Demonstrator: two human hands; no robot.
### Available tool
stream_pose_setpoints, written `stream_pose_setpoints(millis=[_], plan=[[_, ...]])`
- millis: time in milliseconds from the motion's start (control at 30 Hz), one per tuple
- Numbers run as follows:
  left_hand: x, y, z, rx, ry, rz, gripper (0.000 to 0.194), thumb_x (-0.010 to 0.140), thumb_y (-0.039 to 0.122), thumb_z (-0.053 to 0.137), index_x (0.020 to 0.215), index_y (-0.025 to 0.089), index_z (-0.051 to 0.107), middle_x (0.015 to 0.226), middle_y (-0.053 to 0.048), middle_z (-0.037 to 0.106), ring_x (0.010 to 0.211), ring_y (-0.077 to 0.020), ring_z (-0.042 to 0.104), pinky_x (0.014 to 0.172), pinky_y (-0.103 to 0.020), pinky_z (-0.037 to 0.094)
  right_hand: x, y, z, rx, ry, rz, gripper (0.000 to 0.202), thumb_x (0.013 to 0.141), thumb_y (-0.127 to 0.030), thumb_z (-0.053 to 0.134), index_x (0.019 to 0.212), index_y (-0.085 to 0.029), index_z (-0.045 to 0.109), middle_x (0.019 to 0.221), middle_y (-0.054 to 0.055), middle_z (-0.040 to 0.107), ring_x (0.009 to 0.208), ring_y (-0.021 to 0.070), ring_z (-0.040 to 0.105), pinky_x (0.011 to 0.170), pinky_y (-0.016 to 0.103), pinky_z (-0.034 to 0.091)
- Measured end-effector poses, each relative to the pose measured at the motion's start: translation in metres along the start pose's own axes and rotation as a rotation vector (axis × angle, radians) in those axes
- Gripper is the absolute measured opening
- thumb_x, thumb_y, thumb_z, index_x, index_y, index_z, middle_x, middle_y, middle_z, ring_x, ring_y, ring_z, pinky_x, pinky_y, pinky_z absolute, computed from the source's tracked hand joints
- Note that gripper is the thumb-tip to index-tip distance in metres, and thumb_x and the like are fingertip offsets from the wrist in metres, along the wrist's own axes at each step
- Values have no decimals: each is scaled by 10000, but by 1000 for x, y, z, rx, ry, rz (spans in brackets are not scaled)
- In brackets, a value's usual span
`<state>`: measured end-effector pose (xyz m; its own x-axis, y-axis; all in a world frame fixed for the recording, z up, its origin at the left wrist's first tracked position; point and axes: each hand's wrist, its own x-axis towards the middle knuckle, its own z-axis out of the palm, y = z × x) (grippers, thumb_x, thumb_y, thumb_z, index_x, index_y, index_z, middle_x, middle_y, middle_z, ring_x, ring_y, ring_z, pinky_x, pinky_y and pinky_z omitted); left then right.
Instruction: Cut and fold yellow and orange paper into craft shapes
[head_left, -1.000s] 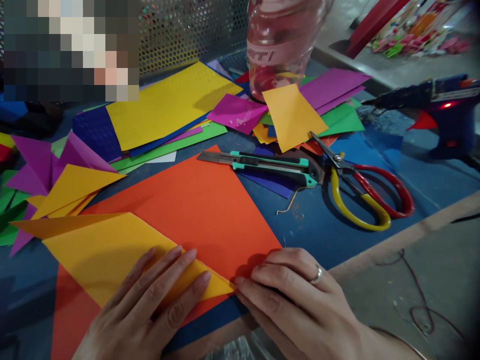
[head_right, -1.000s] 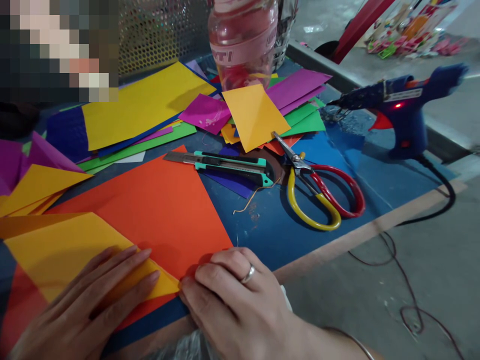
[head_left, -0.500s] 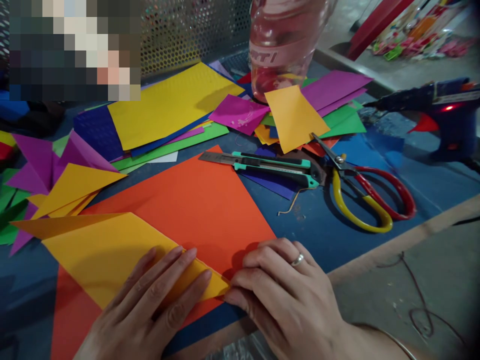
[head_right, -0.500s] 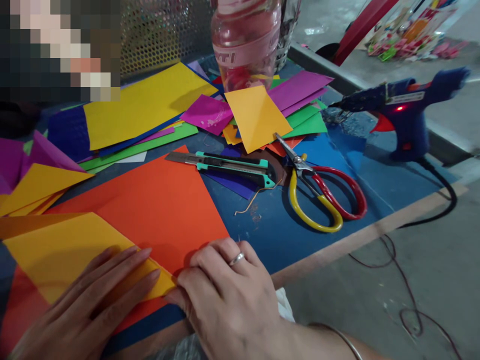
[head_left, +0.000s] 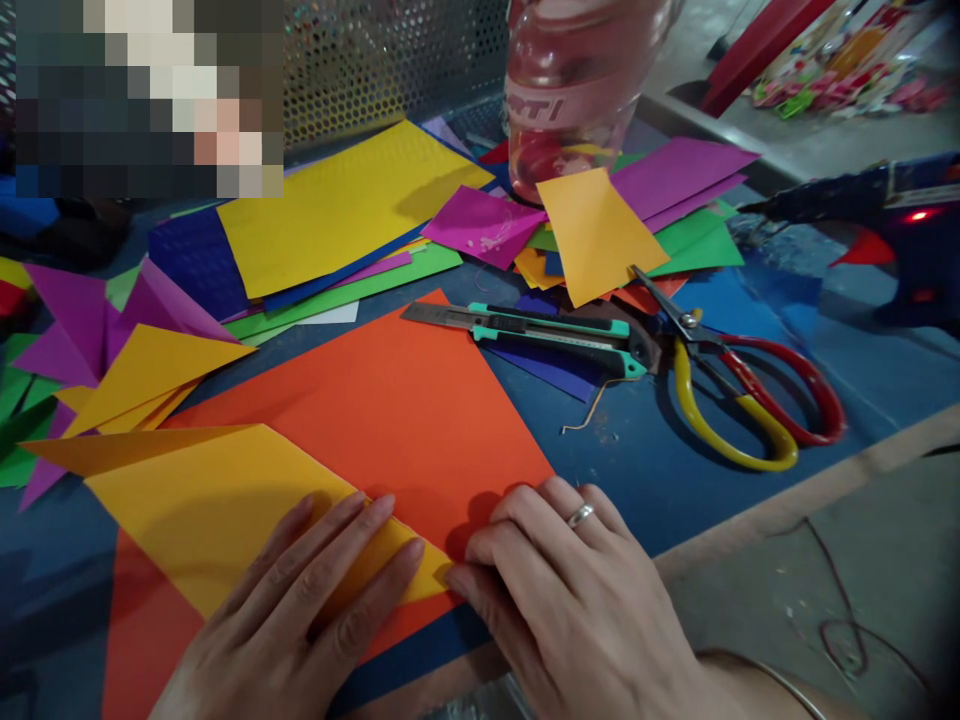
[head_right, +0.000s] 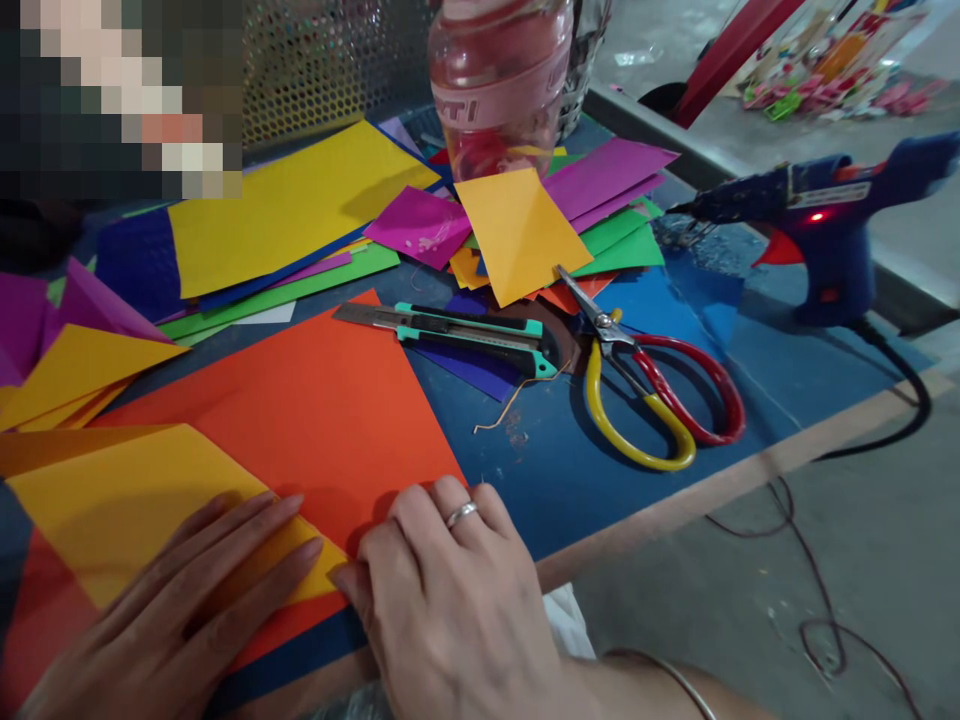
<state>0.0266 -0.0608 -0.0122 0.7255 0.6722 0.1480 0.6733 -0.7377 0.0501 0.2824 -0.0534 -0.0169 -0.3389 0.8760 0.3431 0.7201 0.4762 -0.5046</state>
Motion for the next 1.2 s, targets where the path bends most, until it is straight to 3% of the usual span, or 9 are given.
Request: stream_pose_setpoints(millis=[233, 600, 800, 967, 1067, 1200], plan=[[-1, -1, 1, 1, -6, 7, 626, 974, 15, 371, 1542, 264, 457, 1666, -58, 367, 1526, -230, 362, 1286, -475, 244, 1, -1, 1, -50, 5, -20, 321, 1065, -260, 456, 821, -196, 655, 820, 34, 629, 769, 212, 493, 760, 376, 316], [0, -2, 0, 3, -18, 48, 635, 1009, 64, 367, 1623, 217, 312, 1673, -90, 332, 1534, -262, 329, 1283, -488, 210, 1, 0, -2, -33, -30, 27, 255, 1059, -291, 478, 884, -204, 642, 874, 31, 668, 800, 218, 536, 787, 375, 335], [4, 0, -6, -32, -29, 46, 576, 1001, 57, 384, 1560, 189, 426, 1642, -104, 382, 1525, -279, 348, 1278, -487, 225, 2, 0, -5, 4, -23, 30, 209, 1062, -269, 470, 931, -213, 624, 873, 16, 673, 777, 215, 518, 740, 365, 302], [7, 2, -8, -47, -31, 47, 475, 1052, 265, 447, 1516, 165, 465, 1633, -110, 377, 1527, -283, 332, 1289, -491, 183, -1, 2, -6, 34, -24, 26, 155, 1053, -241, 493, 991, -209, 632, 905, 16, 689, 793, 213, 522, 749, 357, 303], [8, 1, -9, -46, -48, 68, 558, 1065, 468, 440, 1523, 149, 450, 1641, -130, 353, 1533, -306, 312, 1289, -506, 168, -2, 3, -6, 39, -31, 30, 137, 1047, -243, 509, 1032, -204, 639, 939, 23, 698, 814, 214, 537, 762, 359, 310], [8, 2, -9, -42, -44, 65, 596, 1053, 518, 463, 1513, 139, 453, 1648, -135, 339, 1526, -324, 321, 1281, -522, 189, -5, 5, -6, 77, -9, 19, 149, 1038, -206, 503, 1055, -205, 651, 960, 23, 709, 834, 215, 555, 766, 364, 324]])
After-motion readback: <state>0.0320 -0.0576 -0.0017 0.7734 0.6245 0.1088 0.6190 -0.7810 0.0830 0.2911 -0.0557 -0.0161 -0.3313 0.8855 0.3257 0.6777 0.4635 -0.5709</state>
